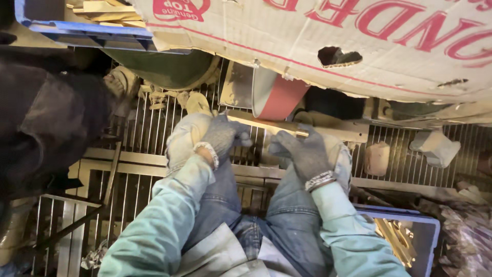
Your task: The person sits on a metal grate floor and repeatedly rubs small brass-colored metal rods against a red abrasive belt on a bench grinder. They pick up rods from a blue tray, polish them one at a time, and place them back into the tray.
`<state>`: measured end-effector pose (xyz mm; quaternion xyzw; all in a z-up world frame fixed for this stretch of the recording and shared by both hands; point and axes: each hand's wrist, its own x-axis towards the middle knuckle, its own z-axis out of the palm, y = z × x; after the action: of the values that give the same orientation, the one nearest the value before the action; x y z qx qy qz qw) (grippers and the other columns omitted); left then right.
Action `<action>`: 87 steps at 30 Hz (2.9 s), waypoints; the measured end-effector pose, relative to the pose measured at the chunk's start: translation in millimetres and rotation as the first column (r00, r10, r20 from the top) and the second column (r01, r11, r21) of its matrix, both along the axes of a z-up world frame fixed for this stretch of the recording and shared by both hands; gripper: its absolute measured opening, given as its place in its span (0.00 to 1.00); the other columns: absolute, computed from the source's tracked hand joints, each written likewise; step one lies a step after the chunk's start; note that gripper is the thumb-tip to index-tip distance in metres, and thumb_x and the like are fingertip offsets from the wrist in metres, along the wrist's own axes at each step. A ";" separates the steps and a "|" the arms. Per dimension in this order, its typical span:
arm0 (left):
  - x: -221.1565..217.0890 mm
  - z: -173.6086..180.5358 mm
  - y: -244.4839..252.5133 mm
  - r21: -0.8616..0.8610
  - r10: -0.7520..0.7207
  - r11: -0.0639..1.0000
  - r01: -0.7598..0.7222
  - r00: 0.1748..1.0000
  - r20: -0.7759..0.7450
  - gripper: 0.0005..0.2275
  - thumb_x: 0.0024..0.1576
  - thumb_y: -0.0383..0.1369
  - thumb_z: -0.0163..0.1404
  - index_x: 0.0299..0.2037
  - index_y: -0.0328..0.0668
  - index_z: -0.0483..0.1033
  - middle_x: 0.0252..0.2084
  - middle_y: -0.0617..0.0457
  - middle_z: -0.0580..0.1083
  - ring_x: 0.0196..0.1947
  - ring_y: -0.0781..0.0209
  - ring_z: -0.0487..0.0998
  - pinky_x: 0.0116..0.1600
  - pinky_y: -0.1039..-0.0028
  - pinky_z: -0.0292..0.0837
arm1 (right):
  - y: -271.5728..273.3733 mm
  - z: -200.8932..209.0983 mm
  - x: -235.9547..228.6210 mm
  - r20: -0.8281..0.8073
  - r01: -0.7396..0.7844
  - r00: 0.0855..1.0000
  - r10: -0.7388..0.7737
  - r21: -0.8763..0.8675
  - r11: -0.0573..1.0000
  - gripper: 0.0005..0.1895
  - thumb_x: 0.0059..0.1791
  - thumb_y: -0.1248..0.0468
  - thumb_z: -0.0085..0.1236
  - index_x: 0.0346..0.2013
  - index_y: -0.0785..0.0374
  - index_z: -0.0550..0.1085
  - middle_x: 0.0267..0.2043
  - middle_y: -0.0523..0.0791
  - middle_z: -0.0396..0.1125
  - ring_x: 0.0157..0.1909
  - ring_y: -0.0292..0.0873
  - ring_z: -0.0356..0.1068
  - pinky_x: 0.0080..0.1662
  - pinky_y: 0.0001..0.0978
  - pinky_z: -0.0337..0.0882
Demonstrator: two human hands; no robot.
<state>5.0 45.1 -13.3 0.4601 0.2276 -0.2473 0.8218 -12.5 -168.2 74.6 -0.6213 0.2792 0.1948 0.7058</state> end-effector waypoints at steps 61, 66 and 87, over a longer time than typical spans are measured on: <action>-11.9 18.6 -48.9 -0.085 -0.054 0.995 0.052 0.998 -0.016 0.07 0.55 0.26 0.53 0.41 0.33 0.73 0.31 0.50 0.73 0.25 0.64 0.74 0.36 0.66 0.84 | -39.9 21.6 -33.3 0.035 0.072 0.997 -0.072 0.013 0.997 0.21 0.48 0.64 0.61 0.52 0.73 0.69 0.42 0.53 0.75 0.37 0.48 0.78 0.41 0.47 0.83; -2.4 -0.5 -24.1 -0.178 0.042 0.983 -0.041 0.999 0.004 0.05 0.55 0.27 0.50 0.38 0.31 0.72 0.28 0.49 0.74 0.22 0.61 0.76 0.34 0.64 0.85 | -17.5 6.8 -14.7 -0.019 0.032 0.999 -0.032 0.002 0.999 0.21 0.49 0.64 0.60 0.52 0.73 0.70 0.42 0.53 0.75 0.38 0.50 0.79 0.41 0.46 0.82; -5.3 20.8 -15.9 0.002 0.037 0.999 -0.037 0.998 0.048 0.04 0.55 0.26 0.52 0.33 0.30 0.72 0.23 0.51 0.70 0.22 0.61 0.73 0.32 0.67 0.81 | -11.8 -6.2 -4.7 0.051 0.009 0.999 -0.014 0.105 0.994 0.18 0.50 0.66 0.59 0.50 0.77 0.72 0.43 0.57 0.76 0.38 0.52 0.80 0.43 0.45 0.83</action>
<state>-0.3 29.2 7.4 0.4629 0.2168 -0.2206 0.8307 -17.2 -180.0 68.4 -0.5867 0.2540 0.1890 0.7453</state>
